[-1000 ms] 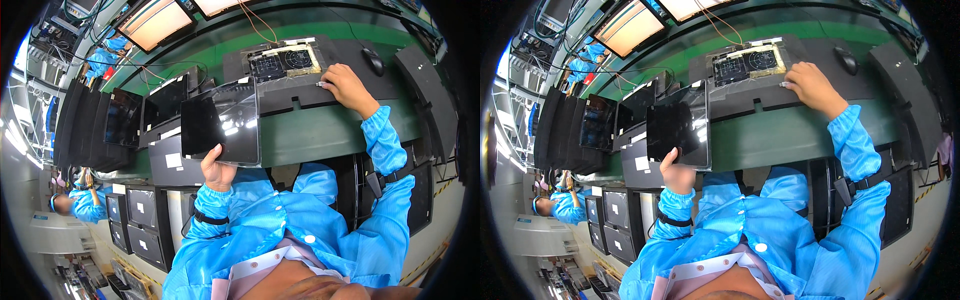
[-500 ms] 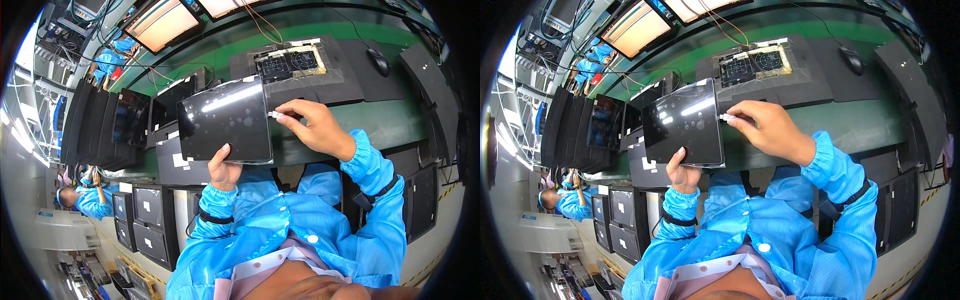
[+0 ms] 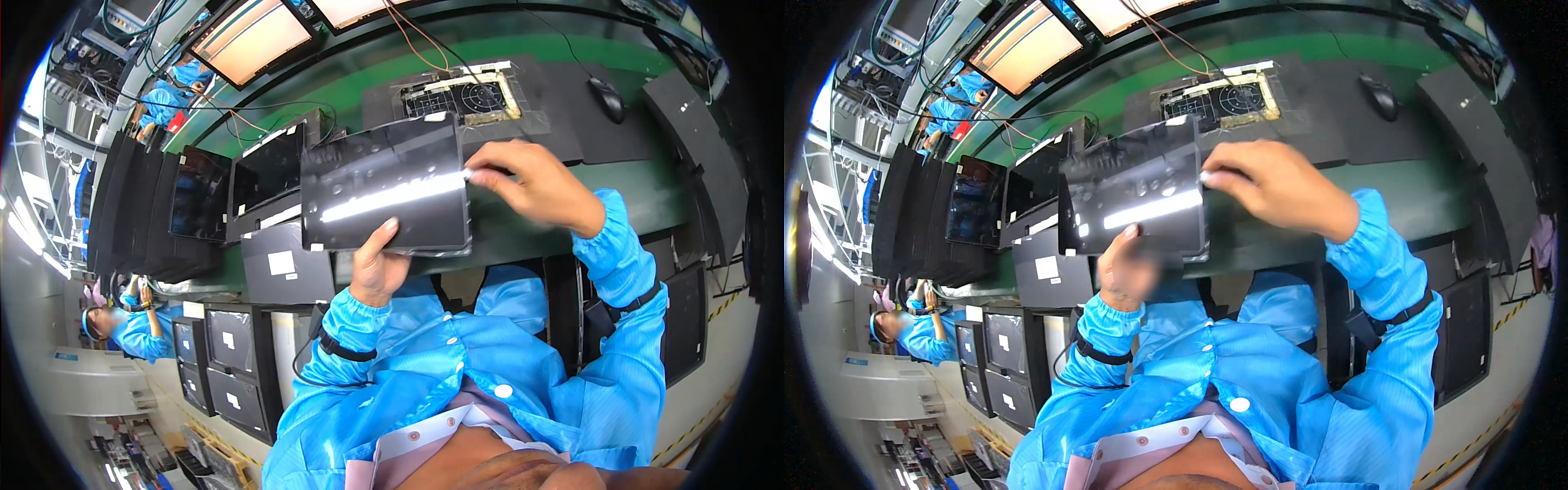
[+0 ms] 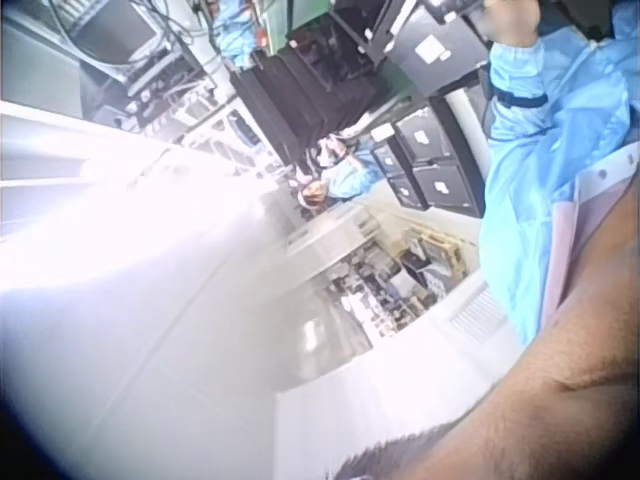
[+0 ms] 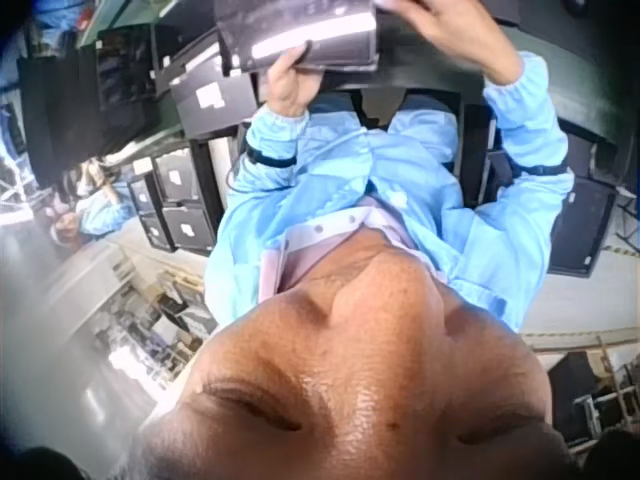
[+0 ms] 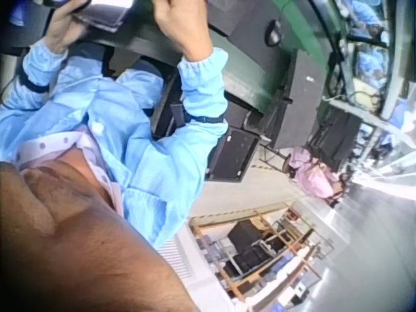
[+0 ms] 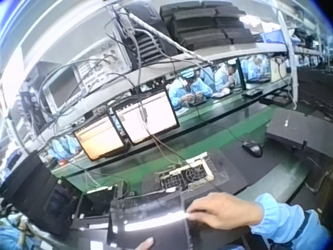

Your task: The recorder is inspecting, testing, and labeling tablet devices on an assembly line.

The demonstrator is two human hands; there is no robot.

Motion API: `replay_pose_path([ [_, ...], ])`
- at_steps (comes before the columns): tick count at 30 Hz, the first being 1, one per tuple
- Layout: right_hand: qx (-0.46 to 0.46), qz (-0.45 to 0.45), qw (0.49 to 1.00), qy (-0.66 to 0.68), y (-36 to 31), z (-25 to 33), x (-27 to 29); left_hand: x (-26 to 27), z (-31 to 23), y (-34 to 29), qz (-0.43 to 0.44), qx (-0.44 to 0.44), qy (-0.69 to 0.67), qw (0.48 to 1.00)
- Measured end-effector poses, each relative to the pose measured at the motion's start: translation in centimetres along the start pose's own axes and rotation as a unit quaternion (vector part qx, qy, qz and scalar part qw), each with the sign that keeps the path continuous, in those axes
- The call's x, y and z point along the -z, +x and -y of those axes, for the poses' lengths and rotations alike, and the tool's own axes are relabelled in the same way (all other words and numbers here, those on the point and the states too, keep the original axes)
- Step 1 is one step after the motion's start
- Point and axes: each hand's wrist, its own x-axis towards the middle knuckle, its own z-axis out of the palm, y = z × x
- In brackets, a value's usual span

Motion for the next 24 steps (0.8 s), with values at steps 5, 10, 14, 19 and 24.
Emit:
replay_pose_path([
  [5, 0.101, -0.084, 0.958, -0.253, -1.1, -2.0, 4.4, -7.8, 4.6, 7.4, 0.012, 0.03, -0.067, 0.997],
  [10, 0.074, -0.075, 0.949, -0.296, -2.8, -7.0, 4.6, -9.3, 8.5, 15.1, 0.047, 0.044, -0.084, 0.994],
  [14, 0.066, -0.08, 0.955, -0.276, -2.4, -9.7, 4.9, -9.1, 8.6, 17.0, 0.058, 0.056, -0.096, 0.992],
  [19, 0.053, -0.097, 0.941, -0.32, -3.4, -11.2, 4.6, -9.2, 4.3, 10.5, 0.104, 0.217, 0.206, 0.949],
  [24, 0.051, -0.106, 0.936, -0.331, -3.4, -11.0, 3.7, -3.7, 0.8, 11.3, -0.075, -0.318, 0.773, 0.543],
])
